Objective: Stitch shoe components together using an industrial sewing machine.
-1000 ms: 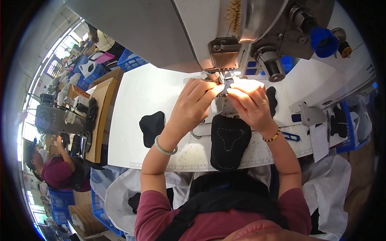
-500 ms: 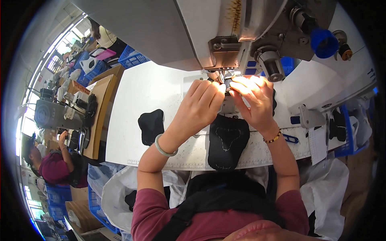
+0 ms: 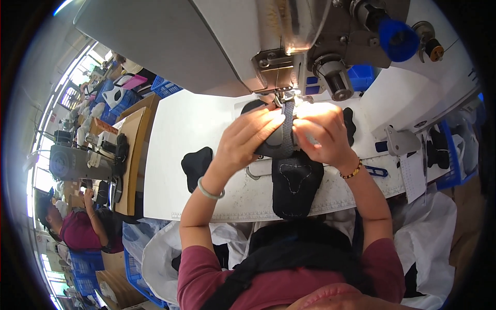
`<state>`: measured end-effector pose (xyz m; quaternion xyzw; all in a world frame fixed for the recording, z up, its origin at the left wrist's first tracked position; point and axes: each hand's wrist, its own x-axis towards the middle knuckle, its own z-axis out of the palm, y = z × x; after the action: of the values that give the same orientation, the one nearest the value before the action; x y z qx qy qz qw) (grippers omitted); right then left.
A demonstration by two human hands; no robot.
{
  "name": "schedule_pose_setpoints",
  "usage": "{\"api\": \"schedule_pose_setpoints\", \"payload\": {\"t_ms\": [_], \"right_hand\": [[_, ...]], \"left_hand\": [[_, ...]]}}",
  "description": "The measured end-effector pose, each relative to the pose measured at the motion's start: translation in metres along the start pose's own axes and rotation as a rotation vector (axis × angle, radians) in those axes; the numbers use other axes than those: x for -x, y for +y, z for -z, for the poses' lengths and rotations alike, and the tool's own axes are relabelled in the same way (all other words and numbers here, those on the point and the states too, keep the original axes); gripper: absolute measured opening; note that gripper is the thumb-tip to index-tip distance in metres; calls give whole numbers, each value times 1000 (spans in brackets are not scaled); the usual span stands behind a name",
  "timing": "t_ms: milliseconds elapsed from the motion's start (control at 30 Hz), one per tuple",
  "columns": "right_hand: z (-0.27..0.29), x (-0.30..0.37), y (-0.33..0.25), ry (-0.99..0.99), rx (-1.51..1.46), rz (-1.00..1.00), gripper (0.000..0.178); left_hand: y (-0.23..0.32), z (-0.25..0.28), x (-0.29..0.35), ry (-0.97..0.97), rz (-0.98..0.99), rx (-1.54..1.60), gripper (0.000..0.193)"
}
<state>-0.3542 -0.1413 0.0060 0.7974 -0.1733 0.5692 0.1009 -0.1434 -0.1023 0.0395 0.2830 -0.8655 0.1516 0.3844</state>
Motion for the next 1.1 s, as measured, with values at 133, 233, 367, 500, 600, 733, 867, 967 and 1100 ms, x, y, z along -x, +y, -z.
{"api": "schedule_pose_setpoints", "payload": {"t_ms": [133,233,367,500,600,733,867,967,1100], "right_hand": [[1,3,-7,-94,-23,139,38],[0,1,-10,-87,1,159,32],[4,-3,-12,-101,-17,170,33],[10,-3,-6,-123,-82,111,31],[11,-2,1,-107,-110,72,27],[11,-7,3,-123,-107,61,23],[14,-13,0,-139,-83,70,21],[11,-13,-1,-154,-59,57,23],[9,-11,-4,-192,-15,32,27]], "left_hand": [[13,5,-3,-9,74,2,55],[13,5,-2,-21,85,6,56],[20,4,-3,-12,121,-6,55],[35,-2,-5,-33,196,-98,48],[41,-7,-7,-66,219,-191,44],[29,-12,-3,26,149,-177,41],[22,-12,-3,108,91,-158,38],[15,-15,-3,132,73,-164,38],[6,-16,0,153,47,-168,36]]}}
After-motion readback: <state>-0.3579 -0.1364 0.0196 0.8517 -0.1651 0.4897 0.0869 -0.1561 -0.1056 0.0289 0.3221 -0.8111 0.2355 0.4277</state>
